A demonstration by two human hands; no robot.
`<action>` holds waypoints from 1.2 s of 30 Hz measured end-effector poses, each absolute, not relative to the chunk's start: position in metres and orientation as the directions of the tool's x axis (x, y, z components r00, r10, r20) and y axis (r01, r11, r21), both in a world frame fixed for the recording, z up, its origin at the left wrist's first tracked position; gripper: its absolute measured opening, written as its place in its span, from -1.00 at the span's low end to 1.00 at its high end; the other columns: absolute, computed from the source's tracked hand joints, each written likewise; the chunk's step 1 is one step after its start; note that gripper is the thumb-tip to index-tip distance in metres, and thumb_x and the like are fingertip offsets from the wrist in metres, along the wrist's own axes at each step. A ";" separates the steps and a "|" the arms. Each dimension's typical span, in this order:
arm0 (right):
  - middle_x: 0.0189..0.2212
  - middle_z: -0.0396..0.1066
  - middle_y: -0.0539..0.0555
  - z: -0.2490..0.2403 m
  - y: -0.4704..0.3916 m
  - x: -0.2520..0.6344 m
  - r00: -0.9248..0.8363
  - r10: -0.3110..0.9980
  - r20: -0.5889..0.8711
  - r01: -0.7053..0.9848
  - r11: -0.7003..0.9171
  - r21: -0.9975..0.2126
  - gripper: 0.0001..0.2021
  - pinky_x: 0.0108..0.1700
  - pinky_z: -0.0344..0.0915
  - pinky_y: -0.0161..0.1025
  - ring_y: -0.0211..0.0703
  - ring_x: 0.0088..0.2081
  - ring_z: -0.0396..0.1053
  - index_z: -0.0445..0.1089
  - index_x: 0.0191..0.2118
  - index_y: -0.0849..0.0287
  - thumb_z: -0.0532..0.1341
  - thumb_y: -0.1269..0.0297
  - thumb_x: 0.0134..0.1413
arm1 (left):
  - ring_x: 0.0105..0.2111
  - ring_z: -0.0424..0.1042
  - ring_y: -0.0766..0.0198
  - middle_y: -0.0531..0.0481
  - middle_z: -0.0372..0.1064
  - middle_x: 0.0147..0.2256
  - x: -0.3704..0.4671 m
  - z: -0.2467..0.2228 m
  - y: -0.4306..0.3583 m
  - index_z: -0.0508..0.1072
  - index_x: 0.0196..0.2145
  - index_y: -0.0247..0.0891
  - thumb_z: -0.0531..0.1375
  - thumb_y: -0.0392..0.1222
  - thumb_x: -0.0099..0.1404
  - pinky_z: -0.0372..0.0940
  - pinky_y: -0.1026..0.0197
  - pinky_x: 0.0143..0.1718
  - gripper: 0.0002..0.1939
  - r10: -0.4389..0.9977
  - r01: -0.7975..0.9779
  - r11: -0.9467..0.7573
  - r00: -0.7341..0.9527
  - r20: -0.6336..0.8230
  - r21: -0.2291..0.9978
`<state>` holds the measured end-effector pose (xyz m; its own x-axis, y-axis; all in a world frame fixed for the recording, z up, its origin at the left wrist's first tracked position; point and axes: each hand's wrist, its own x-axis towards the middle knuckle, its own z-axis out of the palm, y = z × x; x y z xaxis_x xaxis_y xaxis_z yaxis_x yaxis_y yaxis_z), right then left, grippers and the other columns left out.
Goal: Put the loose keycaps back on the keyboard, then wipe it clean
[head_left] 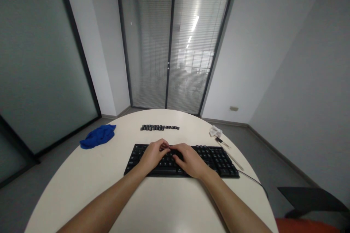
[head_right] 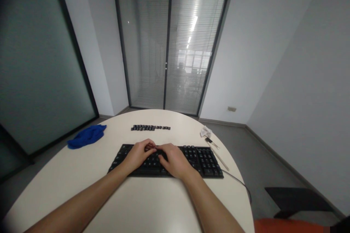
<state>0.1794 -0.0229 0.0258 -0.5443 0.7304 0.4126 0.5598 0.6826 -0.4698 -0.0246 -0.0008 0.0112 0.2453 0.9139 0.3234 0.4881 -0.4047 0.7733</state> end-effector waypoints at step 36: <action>0.06 0.47 0.10 0.034 -0.023 0.178 -0.652 0.667 0.359 0.615 0.743 -0.263 -0.62 0.14 0.25 -0.08 -0.05 0.07 0.36 0.40 0.16 0.09 0.12 0.40 0.27 | -0.11 0.52 0.13 -0.08 0.58 -0.13 -0.027 0.019 -0.027 0.58 -0.12 -0.20 0.07 -0.26 0.39 0.35 0.10 0.03 -0.72 0.831 0.756 -0.531 0.376 0.410 0.382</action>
